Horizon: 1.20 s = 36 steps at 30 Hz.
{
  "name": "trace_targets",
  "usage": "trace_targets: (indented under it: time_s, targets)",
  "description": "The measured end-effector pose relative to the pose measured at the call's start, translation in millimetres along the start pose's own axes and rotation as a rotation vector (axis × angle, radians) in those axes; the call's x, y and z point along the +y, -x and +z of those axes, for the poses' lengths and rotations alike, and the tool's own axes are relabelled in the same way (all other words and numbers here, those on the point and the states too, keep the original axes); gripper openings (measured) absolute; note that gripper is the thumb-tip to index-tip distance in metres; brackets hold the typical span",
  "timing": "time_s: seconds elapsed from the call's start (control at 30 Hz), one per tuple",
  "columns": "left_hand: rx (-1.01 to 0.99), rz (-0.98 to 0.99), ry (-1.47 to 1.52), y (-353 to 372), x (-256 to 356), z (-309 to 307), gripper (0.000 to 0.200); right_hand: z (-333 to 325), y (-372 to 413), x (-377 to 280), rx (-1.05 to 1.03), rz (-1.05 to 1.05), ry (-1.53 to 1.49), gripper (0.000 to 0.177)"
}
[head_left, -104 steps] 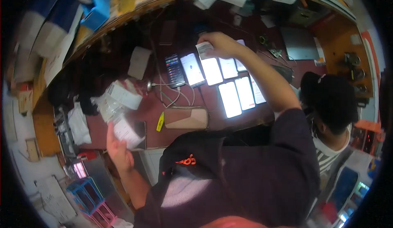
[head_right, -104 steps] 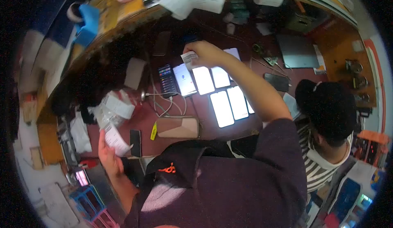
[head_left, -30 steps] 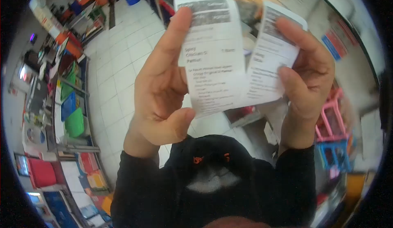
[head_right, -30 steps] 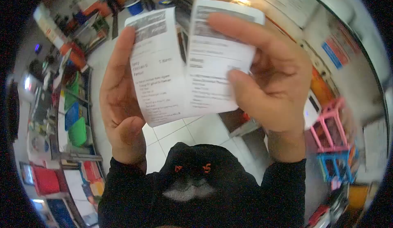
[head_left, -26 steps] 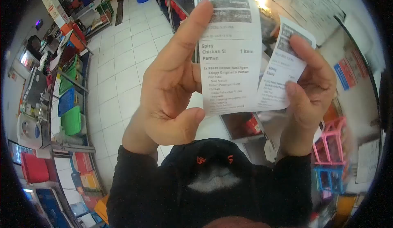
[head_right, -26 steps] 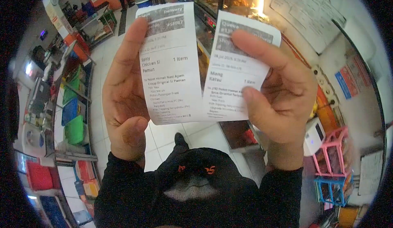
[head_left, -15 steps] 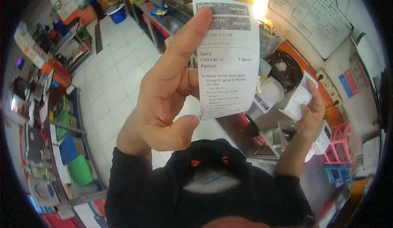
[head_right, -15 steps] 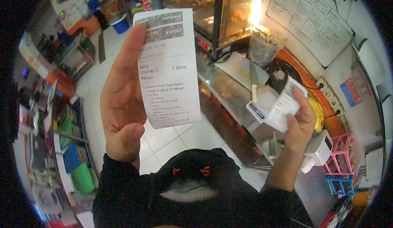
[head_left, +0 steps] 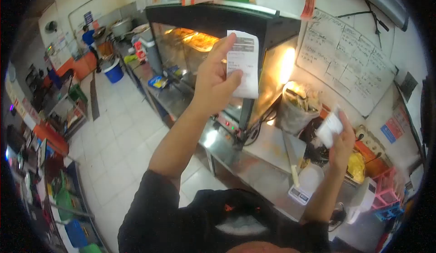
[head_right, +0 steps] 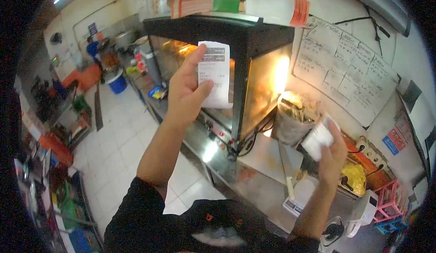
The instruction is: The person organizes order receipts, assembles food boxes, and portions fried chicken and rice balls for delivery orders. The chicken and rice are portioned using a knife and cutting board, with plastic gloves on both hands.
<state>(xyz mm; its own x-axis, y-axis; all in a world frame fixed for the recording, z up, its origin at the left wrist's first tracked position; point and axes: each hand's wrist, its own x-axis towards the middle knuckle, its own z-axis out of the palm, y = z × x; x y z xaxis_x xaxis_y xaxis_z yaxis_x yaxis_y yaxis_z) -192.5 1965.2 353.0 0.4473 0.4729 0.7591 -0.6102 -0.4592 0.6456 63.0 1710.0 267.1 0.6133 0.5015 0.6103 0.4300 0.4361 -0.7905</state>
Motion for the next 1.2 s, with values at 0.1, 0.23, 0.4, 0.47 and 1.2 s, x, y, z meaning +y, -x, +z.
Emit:
trace_targets:
  time_s: [0.1,0.23,0.4,0.47,1.2]
  targets:
    - [-0.038,0.016,0.029,-71.9,-61.6,-30.9,0.069,93.9,-80.0,-14.5,-0.086,-0.134,-0.01,0.063]
    - [-0.143,0.191,-0.163,-135.6,-104.2,-70.7,0.07,201.2,-151.0,-30.4,-0.227,-0.12,-0.11,0.063]
    - [-0.218,0.286,-0.588,-165.8,-90.7,-100.4,0.059,267.1,-176.6,-55.8,0.004,-0.161,0.463,0.05]
    - [-0.212,0.323,-0.721,-166.9,-78.5,-107.0,0.056,286.1,-172.8,-64.7,0.142,-0.246,0.939,0.041]
    - [-0.29,0.751,-0.913,-209.3,-105.6,-136.5,0.047,327.3,-187.3,-57.7,0.046,-0.536,1.415,0.044]
